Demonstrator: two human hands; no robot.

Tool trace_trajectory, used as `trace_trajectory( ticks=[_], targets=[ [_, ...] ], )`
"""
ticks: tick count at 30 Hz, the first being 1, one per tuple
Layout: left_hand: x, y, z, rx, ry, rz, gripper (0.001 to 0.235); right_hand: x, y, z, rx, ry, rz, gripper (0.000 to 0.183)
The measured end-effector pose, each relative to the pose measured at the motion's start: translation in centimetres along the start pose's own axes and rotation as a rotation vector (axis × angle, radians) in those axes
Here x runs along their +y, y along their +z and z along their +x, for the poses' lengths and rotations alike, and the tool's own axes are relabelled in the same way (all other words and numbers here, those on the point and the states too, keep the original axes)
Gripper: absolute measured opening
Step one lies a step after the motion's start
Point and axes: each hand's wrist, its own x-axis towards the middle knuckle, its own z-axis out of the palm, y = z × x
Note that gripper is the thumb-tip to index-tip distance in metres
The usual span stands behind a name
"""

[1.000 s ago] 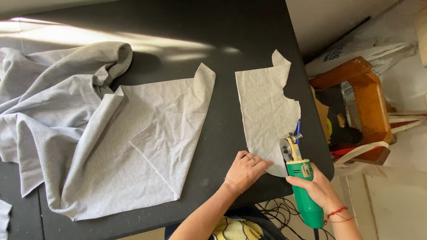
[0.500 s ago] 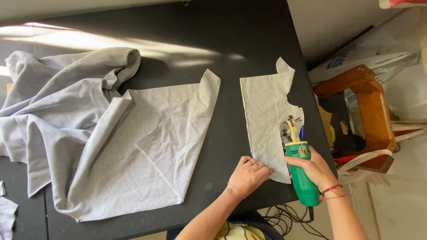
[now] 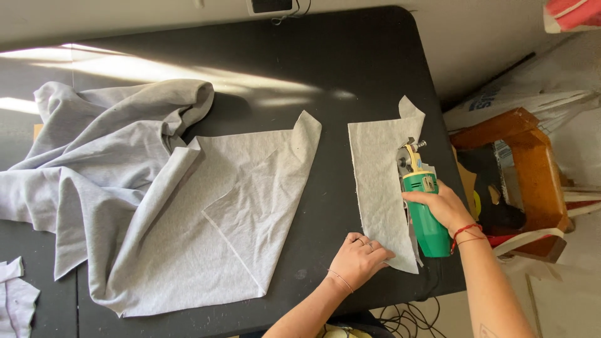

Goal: Marking and cutting fabric pieces using templates and an electric rotary cutter

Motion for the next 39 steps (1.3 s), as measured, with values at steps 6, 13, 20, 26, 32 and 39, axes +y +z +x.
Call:
trace_trajectory(
  ticks=[6,13,20,26,32,39],
  targets=[
    [-0.1,0.0,0.0,0.017,0.002,-0.029,0.011,-1.6,0.1,0.8,0.014,-0.012,-0.033,0.036],
    [-0.4,0.4,-0.3,0.002,-0.003,-0.057,0.016,-2.6,0.2,2.6,0.014,0.009,-0.026,0.035],
    [-0.2,0.2,-1.0,0.036,-0.035,-0.065,0.011,-4.2,0.4,3.6,0.009,-0.048,-0.018,0.029],
    [-0.2,-2.9,-3.8,-0.007,-0.111,-0.113,0.006,-4.2,0.6,6.3,0.056,-0.116,-0.094,0.029],
    [-0.8,-10.7,-10.0,-0.167,-0.238,-0.085,0.008,-2.5,1.7,5.2,0.048,-0.175,-0.019,0.022],
    [-0.9,-14.5,-16.3,0.007,-0.556,0.116,0.025,7.3,3.6,-0.8,0.113,-0.231,0.074,0.048]
  ],
)
